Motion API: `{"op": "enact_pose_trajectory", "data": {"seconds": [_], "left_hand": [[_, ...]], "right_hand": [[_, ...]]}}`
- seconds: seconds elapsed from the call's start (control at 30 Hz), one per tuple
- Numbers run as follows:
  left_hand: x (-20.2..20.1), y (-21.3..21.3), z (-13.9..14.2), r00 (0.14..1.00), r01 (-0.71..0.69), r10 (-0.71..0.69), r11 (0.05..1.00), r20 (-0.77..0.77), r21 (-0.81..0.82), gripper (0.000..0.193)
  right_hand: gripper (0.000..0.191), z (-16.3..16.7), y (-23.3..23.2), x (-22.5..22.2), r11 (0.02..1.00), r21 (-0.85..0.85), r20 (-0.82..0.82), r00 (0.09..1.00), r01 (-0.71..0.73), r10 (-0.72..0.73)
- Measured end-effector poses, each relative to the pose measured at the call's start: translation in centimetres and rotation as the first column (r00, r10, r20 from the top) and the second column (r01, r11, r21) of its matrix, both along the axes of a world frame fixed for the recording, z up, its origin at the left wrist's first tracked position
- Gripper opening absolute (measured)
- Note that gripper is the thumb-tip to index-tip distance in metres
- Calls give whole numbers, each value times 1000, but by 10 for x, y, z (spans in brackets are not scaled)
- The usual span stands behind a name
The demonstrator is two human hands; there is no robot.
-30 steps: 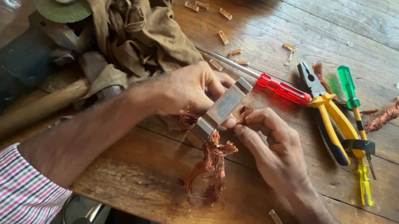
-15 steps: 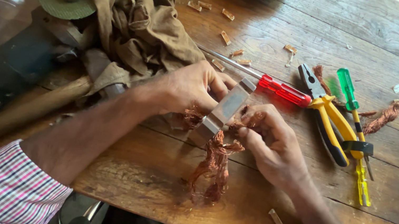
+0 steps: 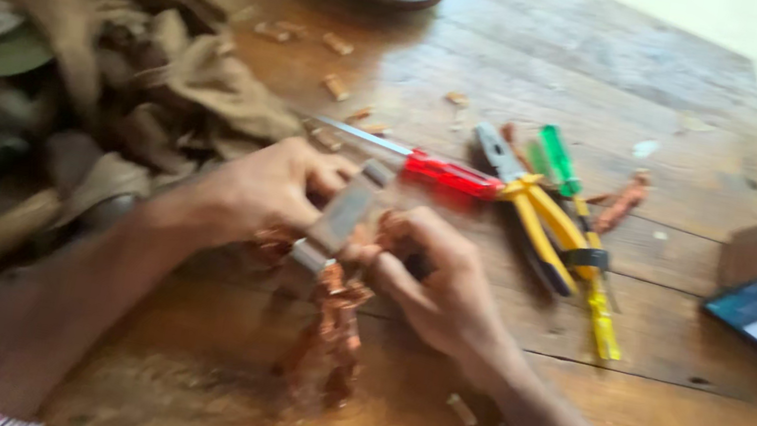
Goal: The person holds a rectangular metal block on a wooden workbench and uses a screwdriver to pry and separate copper wire strands wrapped around it, working along the block with both hands while occasionally repositioning the block and the wires.
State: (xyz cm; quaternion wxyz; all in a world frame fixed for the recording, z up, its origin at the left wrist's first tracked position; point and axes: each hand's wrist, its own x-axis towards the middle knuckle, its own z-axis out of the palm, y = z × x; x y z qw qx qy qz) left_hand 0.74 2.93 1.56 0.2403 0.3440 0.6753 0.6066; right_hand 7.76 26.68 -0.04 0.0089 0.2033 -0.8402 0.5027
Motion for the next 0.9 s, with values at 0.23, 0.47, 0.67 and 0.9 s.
{"op": "enact_pose_trajectory", "data": {"seconds": [0.23,0.47,0.67,0.9], "left_hand": [[-6,-4,1,992,99,-96,994,78,-42,22],[-11,-9,-1,982,140,-157,979,-110,-147,29],[-7,-11,11,995,71,-81,983,-55,-168,31],[-8,-14,11,983,-131,82,942,-166,-308,24]], "right_hand": [[17,6,2,-3,995,102,14,1000,-17,16],[12,-1,4,-6,993,-119,187,982,21,1],[13,9,5,-5,996,-45,-7,997,-81,81],[14,9,3,-5,989,145,-35,999,-30,35]]}}
